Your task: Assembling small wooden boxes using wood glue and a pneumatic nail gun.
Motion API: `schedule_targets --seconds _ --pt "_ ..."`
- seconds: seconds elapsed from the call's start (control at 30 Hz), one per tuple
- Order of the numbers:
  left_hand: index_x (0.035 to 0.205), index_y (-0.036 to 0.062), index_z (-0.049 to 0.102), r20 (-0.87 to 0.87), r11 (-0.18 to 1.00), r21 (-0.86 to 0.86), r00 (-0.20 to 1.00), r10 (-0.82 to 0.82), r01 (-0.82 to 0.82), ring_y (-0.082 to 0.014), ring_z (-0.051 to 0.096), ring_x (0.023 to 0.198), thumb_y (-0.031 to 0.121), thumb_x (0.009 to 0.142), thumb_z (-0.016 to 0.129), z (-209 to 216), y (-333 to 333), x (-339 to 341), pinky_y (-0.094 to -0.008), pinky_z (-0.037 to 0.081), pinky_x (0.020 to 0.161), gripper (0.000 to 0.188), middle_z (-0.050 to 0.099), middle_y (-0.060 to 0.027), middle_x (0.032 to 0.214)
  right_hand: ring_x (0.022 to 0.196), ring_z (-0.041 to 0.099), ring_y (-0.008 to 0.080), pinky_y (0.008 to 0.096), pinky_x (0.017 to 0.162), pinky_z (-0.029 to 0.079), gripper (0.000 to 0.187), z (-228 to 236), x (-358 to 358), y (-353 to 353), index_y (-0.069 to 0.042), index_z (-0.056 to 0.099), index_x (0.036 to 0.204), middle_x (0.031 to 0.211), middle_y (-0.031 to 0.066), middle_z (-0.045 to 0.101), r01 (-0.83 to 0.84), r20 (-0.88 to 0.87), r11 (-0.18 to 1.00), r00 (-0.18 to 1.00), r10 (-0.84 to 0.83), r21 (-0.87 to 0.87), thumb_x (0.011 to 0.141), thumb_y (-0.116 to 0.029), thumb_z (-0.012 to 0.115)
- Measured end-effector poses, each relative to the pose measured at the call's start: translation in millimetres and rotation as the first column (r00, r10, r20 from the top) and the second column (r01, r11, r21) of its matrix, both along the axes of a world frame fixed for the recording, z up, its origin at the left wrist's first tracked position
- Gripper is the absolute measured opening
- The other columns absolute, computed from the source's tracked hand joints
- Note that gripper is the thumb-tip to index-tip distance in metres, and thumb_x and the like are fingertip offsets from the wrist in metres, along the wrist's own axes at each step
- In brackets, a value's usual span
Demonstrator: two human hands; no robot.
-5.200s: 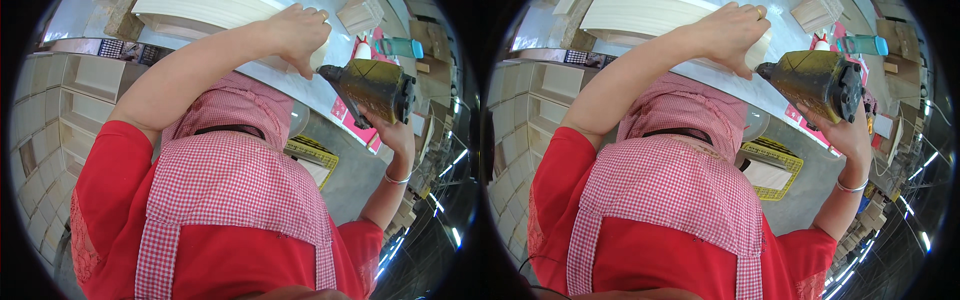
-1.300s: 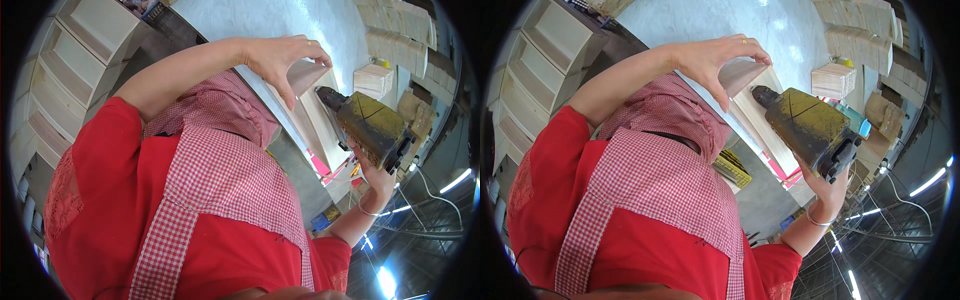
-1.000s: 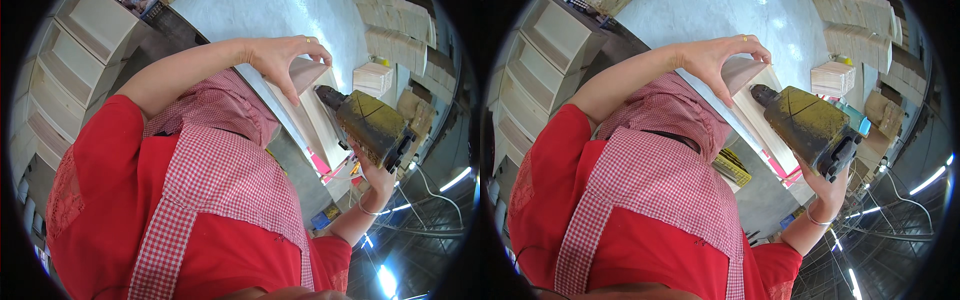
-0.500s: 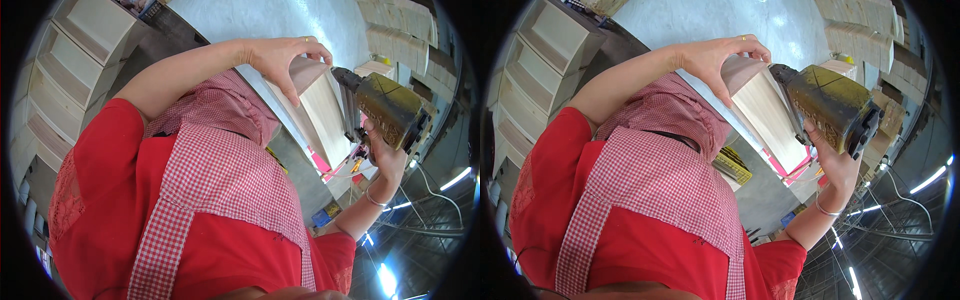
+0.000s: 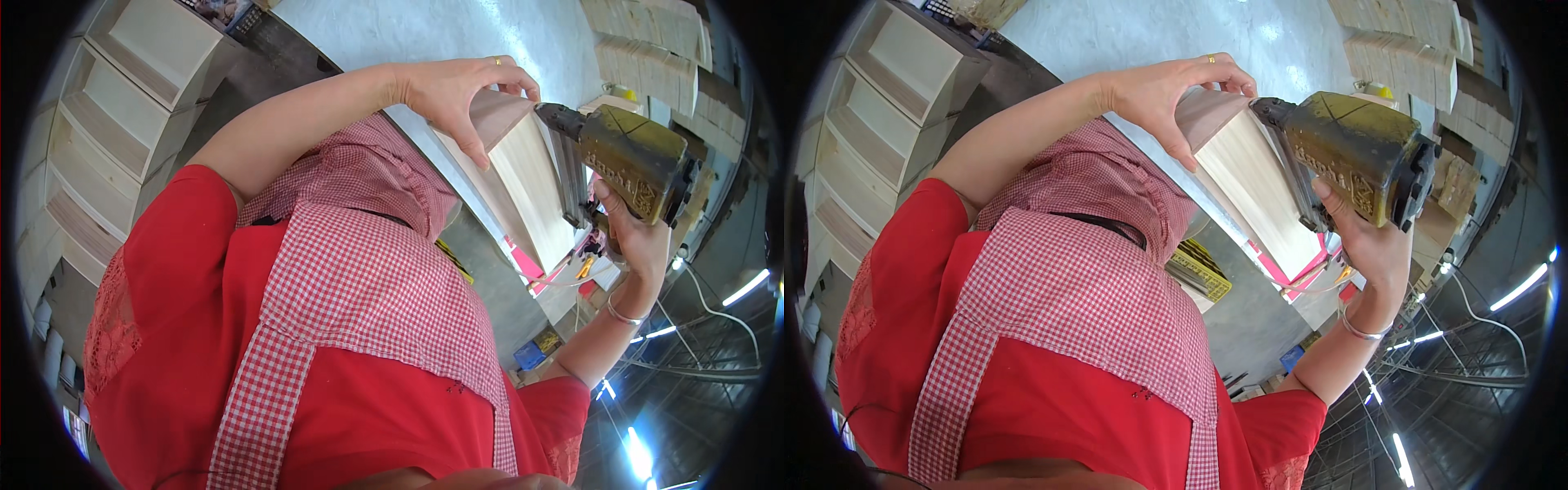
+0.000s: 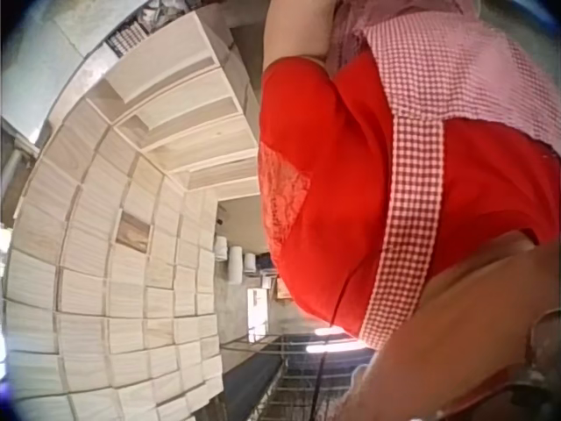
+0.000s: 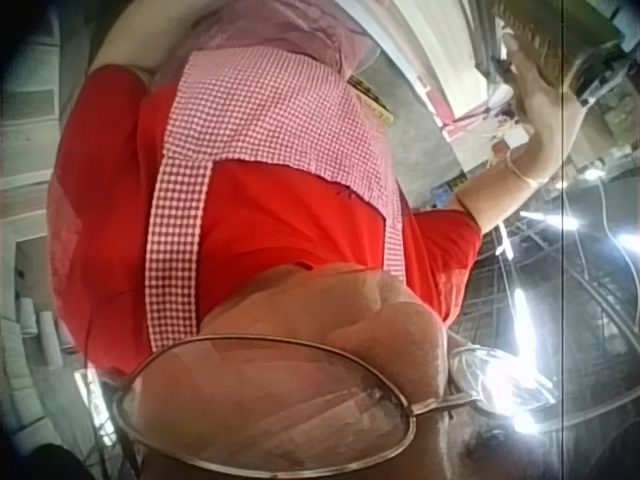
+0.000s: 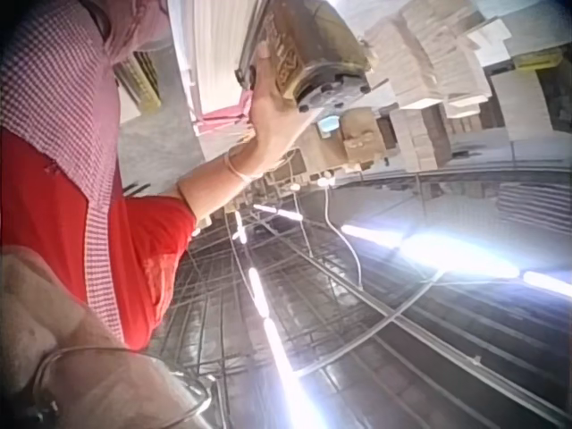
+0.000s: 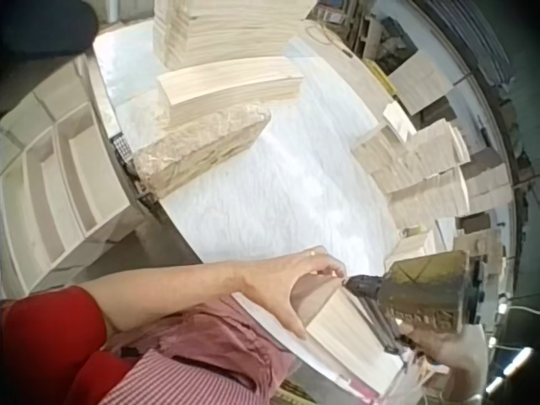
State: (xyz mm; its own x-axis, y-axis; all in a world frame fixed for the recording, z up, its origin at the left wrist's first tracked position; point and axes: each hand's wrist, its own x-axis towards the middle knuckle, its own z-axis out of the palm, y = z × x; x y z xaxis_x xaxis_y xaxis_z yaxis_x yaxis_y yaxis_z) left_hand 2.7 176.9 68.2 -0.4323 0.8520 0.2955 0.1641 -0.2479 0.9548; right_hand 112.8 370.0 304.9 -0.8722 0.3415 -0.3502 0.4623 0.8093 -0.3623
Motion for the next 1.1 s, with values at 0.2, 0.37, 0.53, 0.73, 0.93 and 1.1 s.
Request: schedule_targets --seconds 0.2,0.37,0.53,0.73,0.93,1.1 --pt "0.147 0.0166 0.038 -0.048 0.995 0.029 0.994 0.101 -0.099 -0.0274 0.043 0.132 0.039 0.052 0.09 -1 -8 11 -0.0462 0.034 0.113 0.11 0.045 -0.0093 0.141 0.095 0.065 0.0181 0.0319 0.085 0.052 0.048 0 30 6 0.003 0.063 0.117 0.109 0.0112 0.07 -0.061 -0.087 0.997 0.995 0.057 -0.04 0.076 -0.008 0.085" --pt "0.152 0.0146 0.03 -0.179 0.972 -0.015 0.957 0.226 -0.233 -0.031 0.041 0.136 0.038 0.063 0.087 -10 -14 30 -0.0481 0.032 0.113 0.109 0.041 -0.0135 0.148 0.096 0.065 0.0181 0.0321 0.085 0.052 0.042 4 55 2 0.002 0.065 0.114 0.109 0.0112 0.07 -0.183 -0.061 0.983 0.982 0.181 -0.026 0.078 -0.009 0.083" --pt "0.15 0.0079 0.03 -0.403 0.876 0.017 0.799 0.446 -0.481 -0.0324 0.048 0.128 0.029 0.079 0.077 -21 6 53 -0.0461 0.035 0.108 0.088 0.048 -0.0159 0.141 0.098 0.065 0.0181 0.0319 0.086 0.053 0.036 8 54 -14 0.002 0.066 0.115 0.11 0.0098 0.07 -0.264 -0.019 0.964 0.965 0.263 -0.019 0.083 -0.008 0.079" --pt "0.152 0.0092 0.027 -0.459 0.844 -0.017 0.753 0.47 -0.537 -0.032 0.046 0.13 0.017 0.085 0.068 -25 11 60 -0.047 0.031 0.11 0.079 0.045 -0.0151 0.143 0.097 0.066 0.0187 0.0319 0.086 0.053 0.039 5 51 -18 0.003 0.065 0.115 0.11 0.0106 0.07 -0.275 -0.001 0.961 0.961 0.275 -0.031 0.081 -0.007 0.081" --pt "0.153 0.0102 0.026 -0.466 0.849 -0.039 0.761 0.451 -0.527 -0.0323 0.044 0.131 0.019 0.084 0.071 -23 11 60 -0.0465 0.029 0.111 0.083 0.044 -0.0148 0.145 0.096 0.066 0.0186 0.0313 0.085 0.053 0.04 4 51 -15 0.003 0.064 0.115 0.109 0.0096 0.07 -0.323 -0.003 0.946 0.946 0.323 -0.013 0.08 -0.007 0.082" --pt "0.15 0.0081 0.029 -0.482 0.824 -0.005 0.723 0.495 -0.567 -0.0302 0.049 0.127 0.007 0.085 0.059 -22 10 61 -0.0463 0.032 0.107 0.072 0.048 -0.0145 0.14 0.095 0.066 0.0182 0.0312 0.084 0.053 0.041 3 47 -15 0.002 0.064 0.115 0.108 0.0095 0.07 -0.405 0.011 0.913 0.914 0.405 0.037 0.079 -0.007 0.083"
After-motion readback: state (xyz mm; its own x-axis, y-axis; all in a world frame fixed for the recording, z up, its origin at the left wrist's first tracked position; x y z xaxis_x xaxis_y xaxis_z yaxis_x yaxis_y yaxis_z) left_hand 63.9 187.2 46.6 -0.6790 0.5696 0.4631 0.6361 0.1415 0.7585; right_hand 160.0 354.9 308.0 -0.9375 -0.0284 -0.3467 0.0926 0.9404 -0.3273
